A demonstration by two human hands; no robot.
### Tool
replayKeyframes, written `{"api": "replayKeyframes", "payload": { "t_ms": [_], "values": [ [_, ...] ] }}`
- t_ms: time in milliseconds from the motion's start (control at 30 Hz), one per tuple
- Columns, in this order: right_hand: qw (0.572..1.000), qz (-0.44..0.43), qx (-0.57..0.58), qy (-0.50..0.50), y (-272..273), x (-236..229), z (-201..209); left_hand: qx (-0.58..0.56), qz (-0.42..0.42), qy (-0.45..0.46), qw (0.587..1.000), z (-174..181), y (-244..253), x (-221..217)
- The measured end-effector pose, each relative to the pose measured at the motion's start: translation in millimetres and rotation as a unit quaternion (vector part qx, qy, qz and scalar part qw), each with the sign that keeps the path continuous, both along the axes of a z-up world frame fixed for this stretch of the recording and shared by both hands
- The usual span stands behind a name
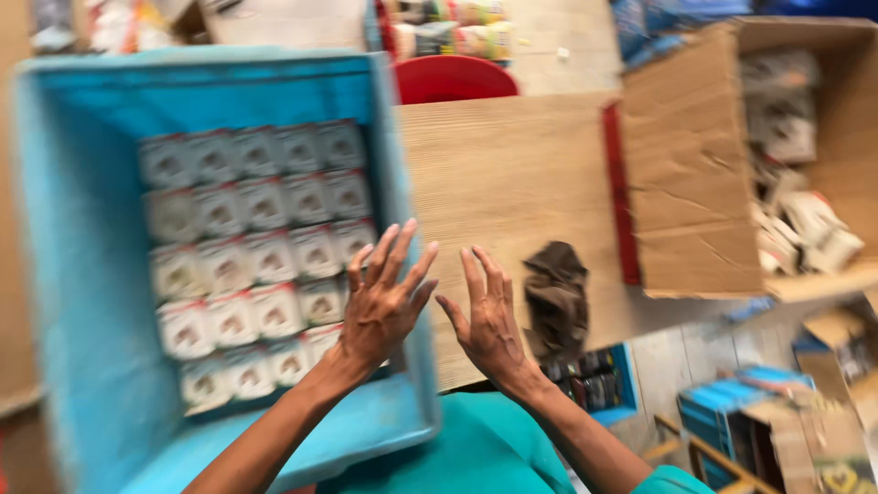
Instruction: The person repeatedly picks small product boxes from a cardboard carton, wipes each box with a dark cloth on a flat surface, and places the cleaned boxes into a blue crate. The process is repeated for multiple boxes throughout the clip.
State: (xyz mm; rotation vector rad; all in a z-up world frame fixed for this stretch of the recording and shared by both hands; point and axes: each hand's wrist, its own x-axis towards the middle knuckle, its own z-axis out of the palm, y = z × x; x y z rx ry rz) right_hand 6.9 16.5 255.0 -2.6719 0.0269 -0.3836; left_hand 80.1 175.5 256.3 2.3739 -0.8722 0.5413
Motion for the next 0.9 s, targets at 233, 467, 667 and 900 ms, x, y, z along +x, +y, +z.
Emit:
{"api": "replayKeyframes", "payload": {
  "t_ms": [233, 467, 667, 900],
  "values": [
    [0.993, -0.088, -0.004, -0.081, -183.1, -59.3, 53.3, -0.016, -0.127, -0.046, 0.991, 25.8, -183.2, -21.3],
    [0.984, -0.135, 0.009, -0.115, -387.7, -90.8, 72.4, -0.036, -0.225, -0.031, 0.973, 54.6, -388.3, -46.8],
    [0.977, -0.190, -0.008, -0.096, -528.3, -98.4, 57.6, -0.050, -0.266, -0.033, 0.962, 71.3, -529.0, -41.9],
    [0.979, -0.181, -0.064, 0.064, -644.6, -73.7, 42.3, 0.112, -0.264, -0.002, 0.958, 24.6, -662.6, -4.0]
  ]
}}
